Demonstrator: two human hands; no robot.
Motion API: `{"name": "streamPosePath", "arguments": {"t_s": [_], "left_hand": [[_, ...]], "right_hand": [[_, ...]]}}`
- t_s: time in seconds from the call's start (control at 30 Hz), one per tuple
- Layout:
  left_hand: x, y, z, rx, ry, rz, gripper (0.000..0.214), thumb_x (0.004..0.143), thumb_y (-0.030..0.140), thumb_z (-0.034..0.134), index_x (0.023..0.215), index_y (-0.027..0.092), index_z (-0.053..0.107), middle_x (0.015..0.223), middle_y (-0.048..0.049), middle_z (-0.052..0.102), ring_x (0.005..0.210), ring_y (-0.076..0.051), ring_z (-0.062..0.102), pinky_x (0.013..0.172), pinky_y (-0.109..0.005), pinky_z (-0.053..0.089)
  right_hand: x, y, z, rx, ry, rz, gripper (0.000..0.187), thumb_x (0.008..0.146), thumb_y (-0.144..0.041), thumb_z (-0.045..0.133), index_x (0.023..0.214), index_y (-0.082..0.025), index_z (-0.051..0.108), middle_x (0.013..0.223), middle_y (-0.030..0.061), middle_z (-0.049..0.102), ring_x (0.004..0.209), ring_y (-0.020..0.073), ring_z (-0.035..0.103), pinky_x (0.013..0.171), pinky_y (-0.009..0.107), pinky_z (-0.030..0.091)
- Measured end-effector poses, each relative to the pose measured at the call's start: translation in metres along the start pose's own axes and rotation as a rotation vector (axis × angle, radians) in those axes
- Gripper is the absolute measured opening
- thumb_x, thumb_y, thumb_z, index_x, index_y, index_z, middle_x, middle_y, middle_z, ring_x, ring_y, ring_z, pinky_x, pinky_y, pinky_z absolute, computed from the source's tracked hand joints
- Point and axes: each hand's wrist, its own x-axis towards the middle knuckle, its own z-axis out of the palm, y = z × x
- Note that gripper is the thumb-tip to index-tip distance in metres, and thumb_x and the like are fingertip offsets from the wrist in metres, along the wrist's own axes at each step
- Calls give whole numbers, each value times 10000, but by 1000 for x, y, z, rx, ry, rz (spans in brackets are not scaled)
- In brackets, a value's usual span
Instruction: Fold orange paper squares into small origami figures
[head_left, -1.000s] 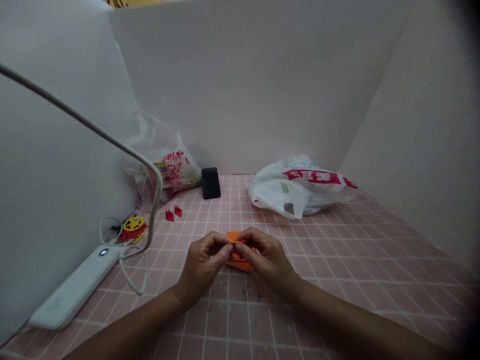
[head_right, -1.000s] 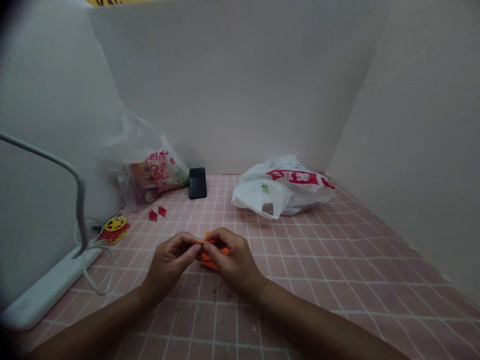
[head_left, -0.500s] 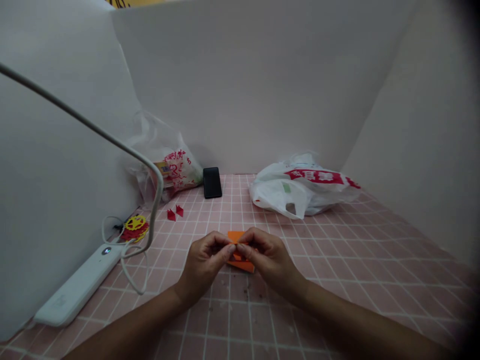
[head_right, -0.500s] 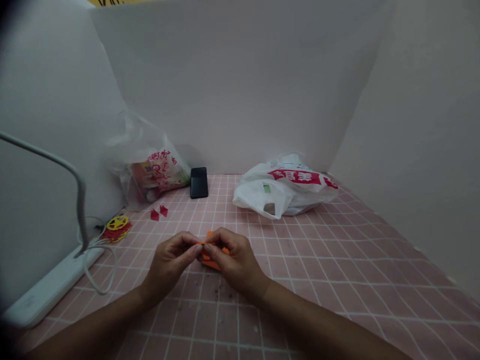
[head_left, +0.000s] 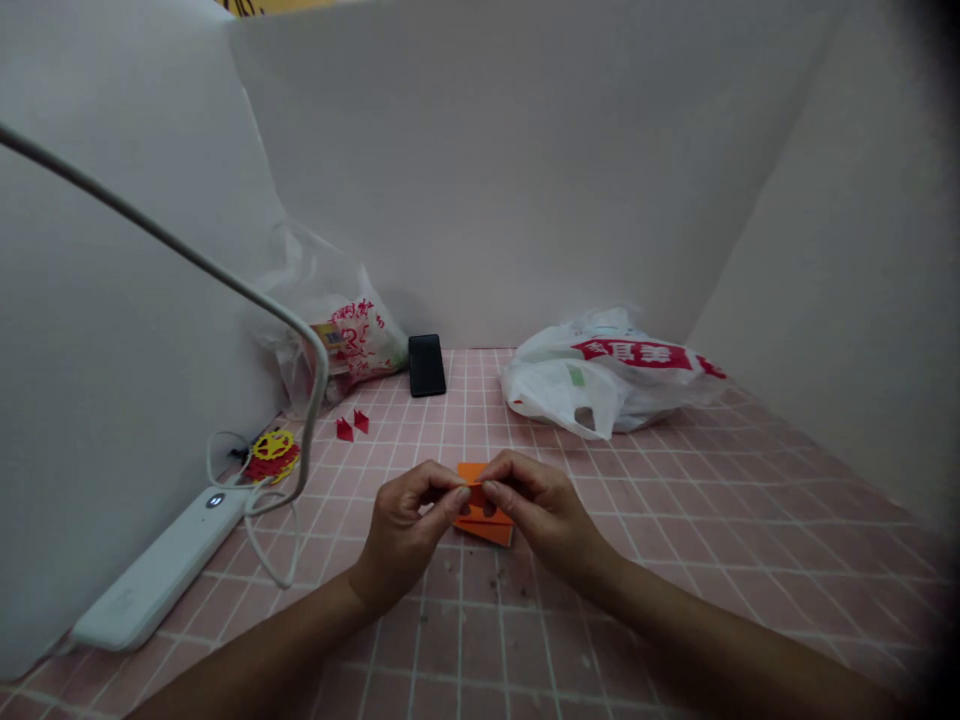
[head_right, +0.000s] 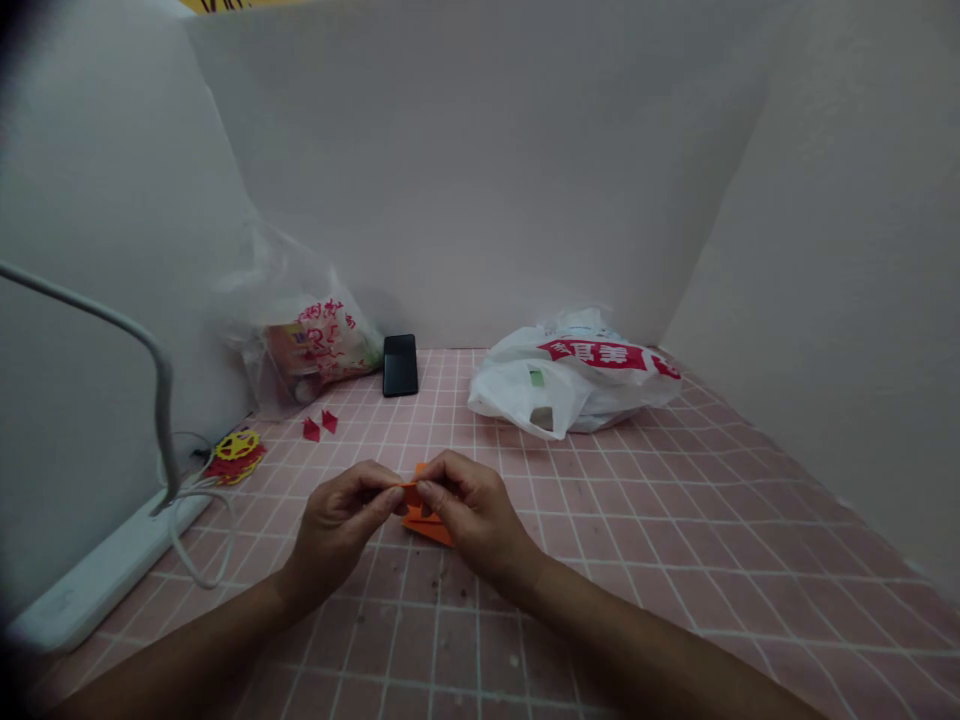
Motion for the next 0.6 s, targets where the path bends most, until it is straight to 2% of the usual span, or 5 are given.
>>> {"name": "streamPosePath", "arguments": {"t_s": [0.1, 0.27, 0.43, 0.5, 0.6], "left_hand": [[2, -1, 2, -105, -23, -148, 136, 845, 262, 658, 770, 149, 650, 702, -18, 658, 659, -139, 628, 644, -248, 498], [7, -4, 4, -283, -26, -386, 182, 772, 292, 710, 739, 140, 616, 653, 6, 640, 594, -120, 620, 611, -239, 492], [9, -7, 3, -418, 10, -479, 258, 729, 336, 756, 743, 145, 584, 668, 15, 637, 566, -104, 621, 594, -228, 491], [9, -8, 3, -425, 6, -484, 270, 724, 339, 766, 763, 147, 580, 672, 11, 645, 572, -109, 630, 599, -233, 498], [9, -8, 3, -417, -1, -452, 276, 730, 323, 766, 831, 161, 567, 679, 20, 647, 579, -117, 644, 604, -242, 508]], "right_hand": [[2, -1, -2, -89, 12, 5, 181, 876, -248, 586, 707, -183, 592, 666, -3, 588, 624, 136, 549, 594, 260, 440], [6, 12, -4, 51, -95, 111, 187, 919, -281, 501, 778, -190, 583, 649, -12, 579, 593, 132, 568, 575, 259, 467], [5, 23, -7, 6, -65, -43, 189, 909, -180, 481, 1075, -212, 565, 848, 15, 621, 699, 139, 625, 669, 293, 518], [5, 22, -8, -100, -81, -129, 222, 874, -125, 493, 1057, -212, 586, 934, 41, 637, 786, 157, 630, 699, 301, 517], [4, 18, -9, -258, -88, -209, 183, 859, -92, 511, 940, -207, 629, 879, 38, 657, 806, 170, 621, 727, 310, 502]]}}
